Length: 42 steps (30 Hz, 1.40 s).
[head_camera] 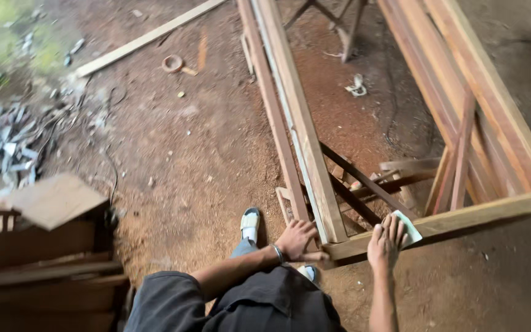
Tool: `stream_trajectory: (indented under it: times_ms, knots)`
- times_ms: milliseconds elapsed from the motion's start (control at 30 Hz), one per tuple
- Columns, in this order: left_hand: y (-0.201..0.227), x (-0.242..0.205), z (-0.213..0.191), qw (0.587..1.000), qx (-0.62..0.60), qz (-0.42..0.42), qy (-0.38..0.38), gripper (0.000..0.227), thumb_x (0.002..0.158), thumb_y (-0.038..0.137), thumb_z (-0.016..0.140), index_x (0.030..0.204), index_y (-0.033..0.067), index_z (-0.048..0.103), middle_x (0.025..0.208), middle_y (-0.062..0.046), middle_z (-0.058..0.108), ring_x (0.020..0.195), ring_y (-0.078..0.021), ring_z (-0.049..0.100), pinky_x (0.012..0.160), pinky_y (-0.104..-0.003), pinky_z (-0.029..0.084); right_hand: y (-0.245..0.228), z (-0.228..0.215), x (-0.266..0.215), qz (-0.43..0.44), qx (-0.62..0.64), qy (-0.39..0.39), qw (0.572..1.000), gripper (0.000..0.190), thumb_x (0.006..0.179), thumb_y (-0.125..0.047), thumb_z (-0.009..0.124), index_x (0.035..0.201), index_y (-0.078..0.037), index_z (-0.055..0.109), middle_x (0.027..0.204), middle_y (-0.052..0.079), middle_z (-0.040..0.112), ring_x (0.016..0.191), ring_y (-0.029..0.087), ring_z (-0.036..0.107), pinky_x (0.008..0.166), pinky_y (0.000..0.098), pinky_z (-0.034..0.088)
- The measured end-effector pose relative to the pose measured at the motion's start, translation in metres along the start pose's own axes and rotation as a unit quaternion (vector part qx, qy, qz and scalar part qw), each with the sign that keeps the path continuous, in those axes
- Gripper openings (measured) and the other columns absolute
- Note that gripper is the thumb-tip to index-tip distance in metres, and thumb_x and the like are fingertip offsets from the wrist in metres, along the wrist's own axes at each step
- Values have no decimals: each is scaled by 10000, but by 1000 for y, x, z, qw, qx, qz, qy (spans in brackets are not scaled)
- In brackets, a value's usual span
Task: The person sands the surface of a wooden frame by hand using a piece of sandpaper, working across different sections and corners of the structure.
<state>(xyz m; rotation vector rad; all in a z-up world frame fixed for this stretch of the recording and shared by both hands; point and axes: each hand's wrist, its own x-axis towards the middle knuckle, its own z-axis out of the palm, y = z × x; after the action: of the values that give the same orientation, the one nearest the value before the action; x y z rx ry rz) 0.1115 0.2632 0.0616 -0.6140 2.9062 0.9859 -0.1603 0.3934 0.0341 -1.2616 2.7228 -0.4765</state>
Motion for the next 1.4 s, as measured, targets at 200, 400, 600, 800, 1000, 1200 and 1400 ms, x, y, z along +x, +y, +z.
stream_trajectory:
  times_ms: [200, 400, 600, 800, 1000, 1200, 1400]
  knots:
    - [35, 0, 67, 997, -18, -63, 29, 753, 973, 689, 436, 1358, 55, 561, 1194, -176, 678, 1153, -350, 635, 1017, -494, 462, -13, 3, -50, -156, 39, -70, 985, 622, 1077, -417, 138, 1623, -123, 189, 1705, 43, 122, 1574, 242, 72, 1285, 456, -14]
    - [55, -12, 72, 982, -50, -135, 123, 660, 1008, 559, 483, 1454, 75, 436, 1223, -179, 635, 1120, -320, 638, 954, -472, 488, 26, -12, -11, -185, 24, -63, 980, 598, 1106, -383, 122, 1612, -81, 218, 1716, 50, 140, 1592, 250, 75, 1296, 468, -17]
    - [73, 4, 78, 960, 20, -96, 261, 652, 943, 510, 586, 1385, 46, 470, 1269, -173, 627, 1107, -315, 651, 904, -444, 504, 1, 15, -25, -249, -12, -40, 968, 621, 1147, -422, 97, 1637, -68, 240, 1731, 47, 177, 1634, 183, 102, 1345, 416, 34]
    - [65, 7, 62, 980, 64, -119, 147, 527, 967, 567, 596, 1181, 87, 553, 1059, -99, 694, 1000, -264, 688, 856, -415, 501, 18, -11, -51, -307, 71, -76, 946, 637, 1101, -435, 78, 1611, -76, 206, 1711, 94, 148, 1579, 260, 114, 1299, 462, 30]
    - [54, -3, 68, 980, 66, -59, 181, 583, 936, 564, 610, 1226, 62, 544, 1029, -115, 701, 867, -250, 711, 824, -417, 503, 11, 3, -34, -124, 16, -14, 992, 614, 1109, -411, 85, 1608, -87, 232, 1707, 64, 172, 1594, 265, 117, 1314, 456, 27]
    - [50, 9, 74, 984, 56, -112, 130, 537, 954, 512, 599, 1266, 80, 528, 1044, -102, 701, 757, -245, 724, 771, -416, 539, -30, 16, -69, -283, 44, -44, 957, 635, 1101, -412, 88, 1608, -51, 217, 1700, 110, 175, 1571, 245, 131, 1295, 462, 48]
    - [55, 1, 59, 986, 20, -112, 125, 612, 945, 602, 587, 1258, 82, 507, 1049, -104, 677, 756, -294, 708, 663, -442, 552, 6, -5, -33, -143, 40, -32, 988, 617, 1095, -387, 100, 1610, -69, 219, 1697, 93, 173, 1570, 270, 129, 1288, 467, 50]
